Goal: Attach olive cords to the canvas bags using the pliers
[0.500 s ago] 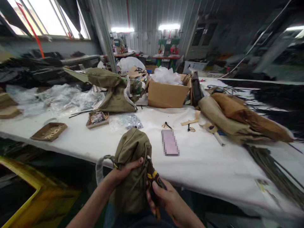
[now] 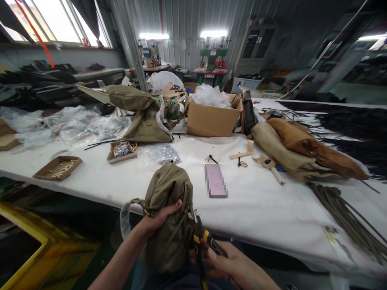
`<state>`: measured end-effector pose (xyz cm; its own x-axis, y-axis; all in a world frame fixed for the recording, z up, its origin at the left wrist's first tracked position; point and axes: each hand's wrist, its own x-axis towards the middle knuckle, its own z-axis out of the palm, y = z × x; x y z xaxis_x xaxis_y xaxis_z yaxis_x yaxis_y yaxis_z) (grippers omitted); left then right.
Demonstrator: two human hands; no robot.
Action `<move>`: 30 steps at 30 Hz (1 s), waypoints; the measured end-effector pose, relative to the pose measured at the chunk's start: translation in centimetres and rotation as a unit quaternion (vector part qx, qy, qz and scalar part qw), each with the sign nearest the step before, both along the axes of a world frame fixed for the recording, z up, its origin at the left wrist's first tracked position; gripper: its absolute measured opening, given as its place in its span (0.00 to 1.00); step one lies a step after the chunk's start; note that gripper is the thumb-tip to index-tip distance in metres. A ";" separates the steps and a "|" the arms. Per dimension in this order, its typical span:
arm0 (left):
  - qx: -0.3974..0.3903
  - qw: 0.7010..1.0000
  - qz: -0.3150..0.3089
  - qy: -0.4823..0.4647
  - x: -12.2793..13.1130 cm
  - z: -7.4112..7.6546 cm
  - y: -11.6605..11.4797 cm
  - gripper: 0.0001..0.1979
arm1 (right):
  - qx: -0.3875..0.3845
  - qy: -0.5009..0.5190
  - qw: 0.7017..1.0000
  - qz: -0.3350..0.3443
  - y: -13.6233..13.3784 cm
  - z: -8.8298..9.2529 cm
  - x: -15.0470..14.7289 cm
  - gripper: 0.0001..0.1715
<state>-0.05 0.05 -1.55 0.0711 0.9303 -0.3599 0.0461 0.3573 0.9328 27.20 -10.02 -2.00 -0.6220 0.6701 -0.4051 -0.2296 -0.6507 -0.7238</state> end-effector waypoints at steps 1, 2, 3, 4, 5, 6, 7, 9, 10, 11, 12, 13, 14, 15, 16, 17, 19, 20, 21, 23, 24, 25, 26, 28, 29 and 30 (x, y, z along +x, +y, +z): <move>0.001 1.000 -0.001 0.004 -0.1 -0.4 0.1 0.38 | 0.015 -0.027 0.999 0.009 -0.3 0.2 0.8 0.40; 0.000 1.000 -0.003 0.007 -0.2 -0.6 0.2 0.39 | 0.038 -0.071 0.997 0.015 -0.4 0.4 1.8 0.41; 0.000 1.000 -0.005 0.011 -0.3 -0.8 0.3 0.40 | 0.069 -0.132 0.989 0.015 -0.4 0.5 2.8 0.41; 0.001 1.000 -0.008 0.017 -0.4 -1.0 0.3 0.40 | 0.105 -0.208 0.972 0.006 -0.3 0.6 4.0 0.41; 0.004 1.000 -0.010 0.025 -0.4 -1.0 0.4 0.41 | 0.143 -0.293 0.945 -0.015 -0.1 0.5 5.2 0.40; 0.009 0.999 -0.014 0.034 -0.5 -1.0 0.4 0.41 | 0.180 -0.380 0.906 -0.047 0.2 0.3 6.6 0.40; 0.016 0.999 -0.015 0.045 -0.5 -1.0 0.4 0.41 | 0.212 -0.463 0.857 -0.085 0.6 -0.1 8.0 0.39; 0.036 0.997 -0.014 0.073 -0.4 -0.9 0.5 0.41 | 0.261 -0.606 0.737 -0.149 1.3 -1.2 11.0 0.41; 0.049 0.995 -0.015 0.089 -0.4 -0.8 0.5 0.40 | 0.277 -0.665 0.673 -0.164 1.7 -1.9 12.4 0.42; 0.060 0.993 -0.015 0.103 -0.3 -0.7 0.6 0.40 | 0.289 -0.717 0.612 -0.165 1.9 -2.6 13.7 0.43; 0.067 0.991 -0.018 0.113 -0.2 -0.6 0.6 0.39 | 0.298 -0.760 0.557 -0.156 2.1 -3.2 14.7 0.43; 0.072 0.990 -0.023 0.119 0.0 -0.4 0.6 0.39 | 0.305 -0.792 0.508 -0.144 2.3 -3.7 15.4 0.42; 0.075 0.989 -0.030 0.122 0.1 -0.2 0.6 0.38 | 0.316 -0.814 0.468 -0.138 2.4 -4.0 15.7 0.42; 0.077 0.989 -0.035 0.123 0.3 0.0 0.6 0.37 | 0.332 -0.824 0.436 -0.144 2.5 -4.1 15.6 0.41; 0.081 0.988 -0.038 0.125 0.5 0.2 0.7 0.37 | 0.352 -0.822 0.417 -0.162 2.6 -4.0 14.9 0.41; 0.087 0.987 -0.040 0.129 0.7 0.3 0.7 0.36 | 0.375 -0.807 0.412 -0.195 2.7 -3.7 13.8 0.41; 0.103 0.984 -0.041 0.137 1.0 0.6 0.8 0.37 | 0.399 -0.739 0.474 -0.266 2.6 -2.7 10.2 0.39; 0.107 0.984 -0.042 0.139 1.2 0.6 1.0 0.37 | 0.391 -0.686 0.543 -0.286 2.6 -2.1 7.9 0.36; 0.107 0.984 -0.046 0.138 1.4 0.5 1.1 0.38 | 0.366 -0.621 0.631 -0.286 2.5 -1.5 5.5 0.34; 0.097 0.986 -0.060 0.123 1.8 0.2 1.4 0.37 | 0.282 -0.468 0.802 -0.242 2.4 -0.5 0.6 0.31; 0.091 0.988 -0.068 0.109 2.0 -0.1 1.5 0.36 | 0.247 -0.402 0.854 -0.220 2.6 -0.3 -1.5 0.31; 0.088 0.989 -0.076 0.094 2.1 -0.3 1.6 0.35 | 0.226 -0.355 0.882 -0.211 2.9 -0.1 -3.3 0.31; 0.089 0.989 -0.084 0.077 2.2 -0.5 1.7 0.33 | 0.218 -0.332 0.892 -0.214 3.2 -0.1 -4.7 0.30; 0.092 0.990 -0.097 0.049 2.3 -0.8 1.8 0.30 | 0.221 -0.334 0.885 -0.238 4.3 -0.5 -6.4 0.30; 0.092 0.990 -0.101 0.039 2.4 -0.8 1.8 0.30 | 0.221 -0.340 0.879 -0.249 4.8 -0.7 -6.6 0.30; 0.090 0.990 -0.103 0.034 2.4 -0.8 1.8 0.30 | 0.215 -0.339 0.880 -0.253 5.3 -0.9 -6.7 0.30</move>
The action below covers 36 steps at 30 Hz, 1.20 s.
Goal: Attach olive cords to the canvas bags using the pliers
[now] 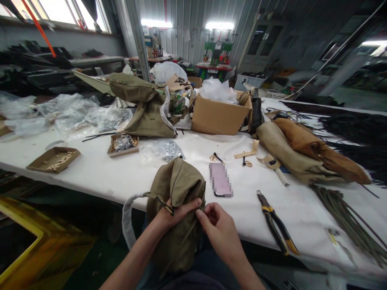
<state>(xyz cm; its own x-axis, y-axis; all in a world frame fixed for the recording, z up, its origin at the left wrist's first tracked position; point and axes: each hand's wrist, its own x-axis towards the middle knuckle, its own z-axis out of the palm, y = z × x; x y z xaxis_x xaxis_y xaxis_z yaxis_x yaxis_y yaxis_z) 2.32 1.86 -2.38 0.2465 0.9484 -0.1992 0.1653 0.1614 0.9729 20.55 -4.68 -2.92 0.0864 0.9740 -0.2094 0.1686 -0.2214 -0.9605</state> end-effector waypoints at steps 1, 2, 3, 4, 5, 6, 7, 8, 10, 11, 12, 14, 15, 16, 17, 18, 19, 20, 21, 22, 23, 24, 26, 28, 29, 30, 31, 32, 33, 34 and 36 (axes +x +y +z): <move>-0.002 1.000 -0.001 0.000 0.0 0.0 0.0 0.30 | -0.008 0.013 1.000 0.001 0.4 -0.2 0.2 0.30; -0.003 1.000 -0.001 0.005 0.0 0.1 0.0 0.31 | -0.018 0.032 0.999 0.006 0.8 -0.3 0.5 0.30; -0.001 1.000 -0.002 0.012 0.0 0.2 0.0 0.31 | -0.026 0.050 0.998 0.011 1.0 -0.4 0.8 0.30; 0.001 1.000 -0.003 0.021 0.0 0.3 0.1 0.30 | -0.032 0.065 0.997 0.016 1.2 -0.4 1.1 0.30; 0.001 1.000 -0.005 0.028 0.1 0.4 0.1 0.29 | -0.036 0.076 0.996 0.019 1.3 -0.3 1.4 0.30; -0.002 0.999 -0.005 0.033 0.1 0.5 0.2 0.29 | -0.039 0.084 0.995 0.021 1.4 -0.2 1.6 0.30; -0.004 0.999 -0.005 0.035 0.1 0.5 0.2 0.28 | -0.041 0.091 0.995 0.023 1.5 -0.1 1.9 0.30; -0.007 0.999 -0.007 0.035 0.1 0.5 0.2 0.28 | -0.043 0.095 0.994 0.025 1.6 0.0 2.0 0.29; -0.005 1.000 -0.009 0.029 0.1 0.4 0.3 0.28 | -0.040 0.085 0.995 0.031 1.8 0.2 2.4 0.27; 0.001 1.000 -0.009 0.025 0.1 0.3 0.3 0.28 | -0.035 0.069 0.996 0.037 2.0 0.2 2.6 0.25; 0.009 1.000 -0.011 0.022 0.0 0.2 0.3 0.29 | -0.029 0.050 0.997 0.045 2.2 0.3 2.8 0.22; 0.022 0.999 -0.018 0.016 -0.1 0.0 0.3 0.29 | -0.018 0.022 0.998 0.061 2.5 0.3 3.0 0.18; 0.025 0.999 -0.023 0.016 -0.2 0.0 0.3 0.29 | -0.017 0.020 0.997 0.067 2.7 0.3 3.1 0.17; 0.024 0.999 -0.027 0.017 -0.2 0.0 0.4 0.29 | -0.019 0.023 0.997 0.069 2.9 0.3 3.1 0.16; 0.021 0.999 -0.030 0.020 -0.3 -0.1 0.4 0.29 | -0.022 0.030 0.997 0.068 3.0 0.4 3.1 0.15; 0.016 0.999 -0.030 0.025 -0.3 -0.1 0.4 0.29 | -0.024 0.039 0.997 0.062 3.1 0.5 3.0 0.15; 0.011 0.999 -0.030 0.032 -0.3 -0.2 0.4 0.29 | -0.027 0.049 0.997 0.053 3.2 0.8 2.9 0.16; 0.007 0.999 -0.029 0.039 -0.3 -0.2 0.5 0.28 | -0.030 0.065 0.997 0.043 3.2 1.0 2.7 0.16; 0.003 0.998 -0.025 0.049 -0.3 -0.3 0.6 0.28 | -0.036 0.088 0.995 0.032 3.1 1.4 2.6 0.17; -0.001 0.998 -0.021 0.060 -0.3 -0.4 0.6 0.28 | -0.045 0.119 0.992 0.026 3.0 1.7 2.4 0.18; -0.005 0.997 -0.018 0.070 -0.3 -0.4 0.7 0.29 | -0.061 0.154 0.986 0.027 2.8 2.1 2.3 0.18; -0.010 0.997 -0.016 0.076 -0.3 -0.5 0.7 0.29 | -0.078 0.188 0.978 0.033 2.6 2.4 2.2 0.19; -0.022 0.996 -0.012 0.080 -0.3 -0.6 0.7 0.30 | -0.109 0.240 0.963 0.052 1.9 2.8 1.9 0.21; -0.028 0.996 -0.008 0.083 -0.3 -0.6 0.7 0.31 | -0.123 0.274 0.952 0.056 1.1 2.8 1.4 0.23; -0.028 0.996 -0.004 0.087 -0.3 -0.7 0.7 0.31 | -0.124 0.288 0.948 0.049 0.7 2.5 1.1 0.25; -0.029 0.995 0.001 0.094 -0.4 -0.8 0.8 0.32 | -0.126 0.302 0.944 0.044 0.2 2.2 0.7 0.26; -0.029 0.994 0.003 0.101 -0.3 -0.9 0.8 0.32 | -0.129 0.313 0.940 0.043 -0.3 1.8 0.3 0.27; -0.030 0.994 0.005 0.108 -0.3 -1.1 0.8 0.33 | -0.135 0.320 0.936 0.050 -0.8 1.3 -0.1 0.29; -0.031 0.993 0.008 0.115 -0.3 -1.2 0.8 0.33 | -0.144 0.320 0.934 0.062 -1.3 0.9 -0.4 0.30; -0.035 0.992 0.012 0.121 -0.3 -1.3 0.9 0.33 | -0.151 0.311 0.935 0.078 -1.7 0.5 -0.6 0.30; -0.043 0.991 0.023 0.125 -0.3 -1.4 0.9 0.34 | -0.149 0.256 0.949 0.105 -2.4 0.0 -0.3 0.30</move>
<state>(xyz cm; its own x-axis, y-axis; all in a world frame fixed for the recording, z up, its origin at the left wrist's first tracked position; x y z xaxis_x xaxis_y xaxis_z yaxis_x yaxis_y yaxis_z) 2.01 2.78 -3.79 0.1362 0.9346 -0.3285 0.3898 0.2543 0.8851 20.29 -7.04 -2.90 -0.2897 0.8497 -0.4406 -0.2331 -0.5091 -0.8285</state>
